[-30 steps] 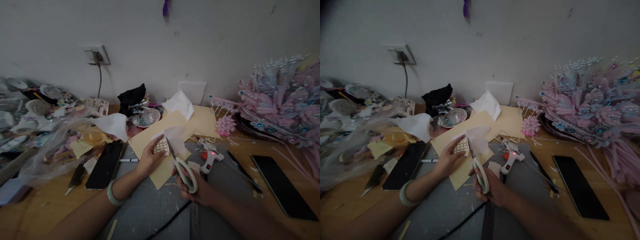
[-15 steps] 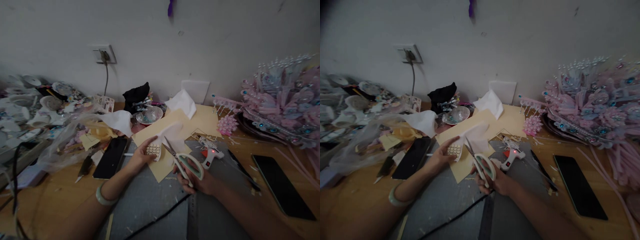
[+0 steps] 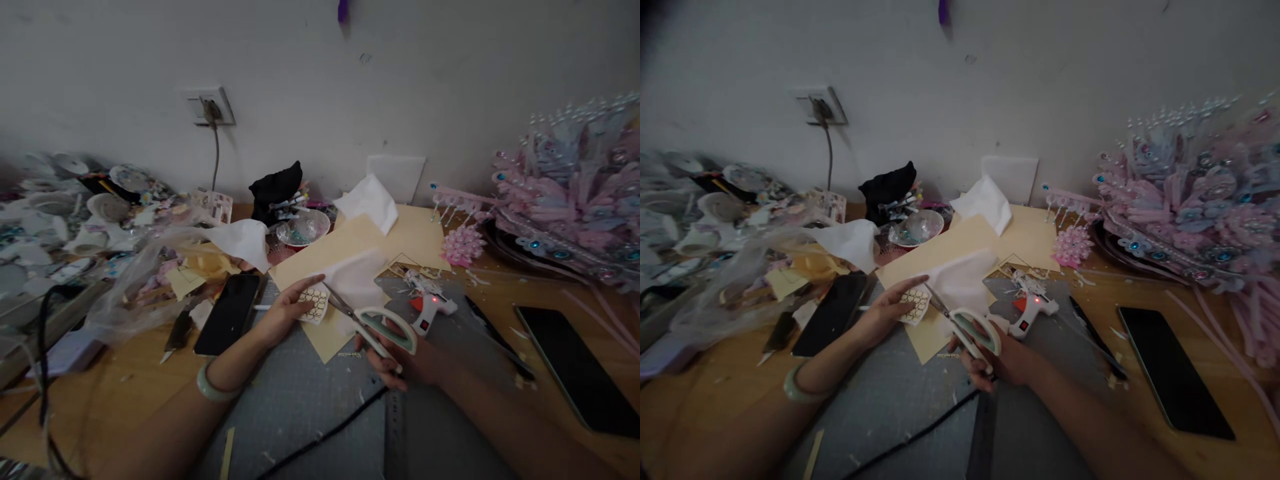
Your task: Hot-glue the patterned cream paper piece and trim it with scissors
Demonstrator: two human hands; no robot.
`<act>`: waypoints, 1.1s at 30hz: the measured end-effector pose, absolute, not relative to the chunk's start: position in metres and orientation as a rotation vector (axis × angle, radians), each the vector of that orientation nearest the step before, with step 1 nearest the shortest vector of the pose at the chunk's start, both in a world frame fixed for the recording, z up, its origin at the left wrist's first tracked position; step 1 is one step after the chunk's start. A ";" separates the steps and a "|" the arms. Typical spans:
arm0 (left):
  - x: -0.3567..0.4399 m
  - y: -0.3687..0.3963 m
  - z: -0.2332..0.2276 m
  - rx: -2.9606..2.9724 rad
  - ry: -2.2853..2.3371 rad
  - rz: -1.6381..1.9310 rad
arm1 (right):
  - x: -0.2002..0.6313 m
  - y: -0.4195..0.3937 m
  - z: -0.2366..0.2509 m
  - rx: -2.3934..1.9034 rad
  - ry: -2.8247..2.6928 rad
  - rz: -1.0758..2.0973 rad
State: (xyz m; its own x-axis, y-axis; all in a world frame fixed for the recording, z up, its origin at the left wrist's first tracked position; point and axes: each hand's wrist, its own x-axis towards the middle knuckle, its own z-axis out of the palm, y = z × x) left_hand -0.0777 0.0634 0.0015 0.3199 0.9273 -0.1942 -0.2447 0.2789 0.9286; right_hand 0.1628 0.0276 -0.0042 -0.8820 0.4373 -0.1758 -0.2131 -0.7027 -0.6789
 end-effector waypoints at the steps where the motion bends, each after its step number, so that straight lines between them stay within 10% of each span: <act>1: -0.078 0.064 0.002 0.949 0.898 0.947 | 0.163 0.027 -0.004 -0.468 -0.966 2.564; 33: -0.082 0.061 0.008 0.934 0.727 0.850 | 0.164 0.029 -0.004 -0.529 -1.013 2.609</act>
